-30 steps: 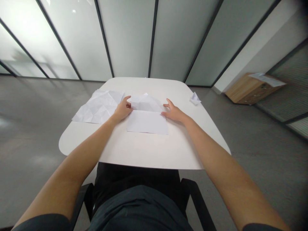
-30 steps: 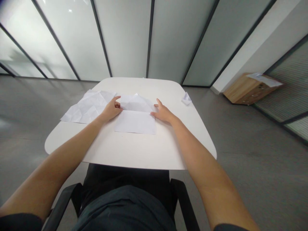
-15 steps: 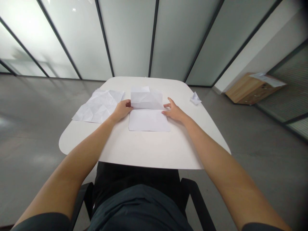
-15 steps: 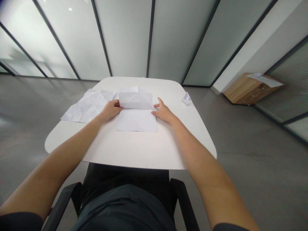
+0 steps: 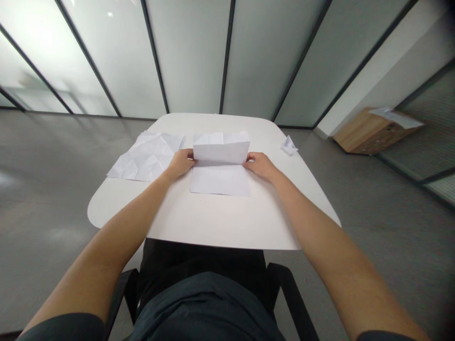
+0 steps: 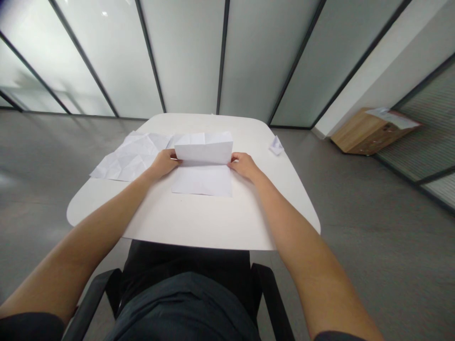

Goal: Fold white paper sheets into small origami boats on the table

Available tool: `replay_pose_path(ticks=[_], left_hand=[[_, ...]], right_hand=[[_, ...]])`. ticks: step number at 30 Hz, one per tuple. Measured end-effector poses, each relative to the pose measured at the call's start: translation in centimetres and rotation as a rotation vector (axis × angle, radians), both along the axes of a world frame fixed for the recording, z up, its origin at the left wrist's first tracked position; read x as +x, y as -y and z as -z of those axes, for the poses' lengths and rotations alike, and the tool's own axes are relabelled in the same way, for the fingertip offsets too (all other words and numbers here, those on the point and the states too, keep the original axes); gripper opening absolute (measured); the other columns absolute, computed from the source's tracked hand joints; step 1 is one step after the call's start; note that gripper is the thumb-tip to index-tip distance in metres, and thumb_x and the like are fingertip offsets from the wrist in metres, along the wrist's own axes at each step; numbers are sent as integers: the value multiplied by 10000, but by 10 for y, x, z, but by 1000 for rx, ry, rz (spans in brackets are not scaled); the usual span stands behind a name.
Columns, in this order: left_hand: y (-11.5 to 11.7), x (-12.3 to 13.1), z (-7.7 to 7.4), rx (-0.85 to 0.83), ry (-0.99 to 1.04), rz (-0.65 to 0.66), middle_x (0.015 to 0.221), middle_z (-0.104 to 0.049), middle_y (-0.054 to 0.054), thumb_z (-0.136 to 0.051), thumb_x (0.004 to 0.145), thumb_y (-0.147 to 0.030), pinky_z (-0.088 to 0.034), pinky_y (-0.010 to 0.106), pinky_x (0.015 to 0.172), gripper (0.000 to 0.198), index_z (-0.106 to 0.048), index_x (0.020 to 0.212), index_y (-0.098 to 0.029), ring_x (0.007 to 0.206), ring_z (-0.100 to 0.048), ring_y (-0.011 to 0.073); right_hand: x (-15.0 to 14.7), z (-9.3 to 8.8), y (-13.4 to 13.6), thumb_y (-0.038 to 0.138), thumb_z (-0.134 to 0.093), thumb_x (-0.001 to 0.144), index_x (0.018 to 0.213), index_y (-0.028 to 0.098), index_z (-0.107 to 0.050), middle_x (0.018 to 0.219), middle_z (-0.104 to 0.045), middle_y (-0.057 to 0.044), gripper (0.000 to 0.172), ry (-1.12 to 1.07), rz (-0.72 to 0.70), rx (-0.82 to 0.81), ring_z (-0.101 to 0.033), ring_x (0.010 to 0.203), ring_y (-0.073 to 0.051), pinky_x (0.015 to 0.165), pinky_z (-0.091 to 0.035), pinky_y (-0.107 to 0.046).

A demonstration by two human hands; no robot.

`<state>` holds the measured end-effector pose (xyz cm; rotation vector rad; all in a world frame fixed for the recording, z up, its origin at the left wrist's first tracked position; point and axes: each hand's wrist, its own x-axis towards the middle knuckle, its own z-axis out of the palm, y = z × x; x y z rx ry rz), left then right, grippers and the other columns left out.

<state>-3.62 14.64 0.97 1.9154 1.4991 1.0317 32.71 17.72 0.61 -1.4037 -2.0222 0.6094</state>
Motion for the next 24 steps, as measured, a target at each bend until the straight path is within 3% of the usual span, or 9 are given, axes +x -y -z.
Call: replay_pose_path(ticks=[4,9,14,21,24], left_hand=[[1,-1,-2,62,-123,-7,935,-811,70,-670,758,-244,-550,343,874,249,-828,936,-171,940,-731,278],[2,-3,0,101,-132,19,905,-798,59,-711,773,-298,-535,328,844,233,-837,943,-201,871,-719,231],[1,-5,1,120,-158,78,989,-807,60,-684,804,-283,-540,334,865,246,-836,984,-213,888,-714,222],[5,-10,-8,71,-264,169,1027,-817,44,-618,825,-195,-561,348,958,303,-861,999,-245,938,-737,241],[5,-14,-10,79,-280,212,1097,-818,21,-606,830,-171,-555,342,1029,331,-864,1012,-268,1026,-744,241]], right_hand=[[1,0,2,226,-695,772,877,211,-817,939,-822,-16,162,-74,-12,9,-749,988,-259,1014,-556,-410],[0,-1,6,206,-641,794,866,231,-853,979,-829,-41,225,-52,-30,40,-762,970,-253,988,-580,-389],[1,-5,8,192,-640,820,879,246,-858,1018,-819,-37,232,12,-85,84,-755,995,-248,1008,-579,-395],[2,-15,9,107,-569,834,937,255,-870,1103,-810,-29,351,204,-141,113,-739,1055,-238,1054,-549,-375],[0,-17,11,147,-591,853,967,261,-873,1137,-809,-23,325,279,-157,161,-731,1098,-250,1095,-521,-381]])
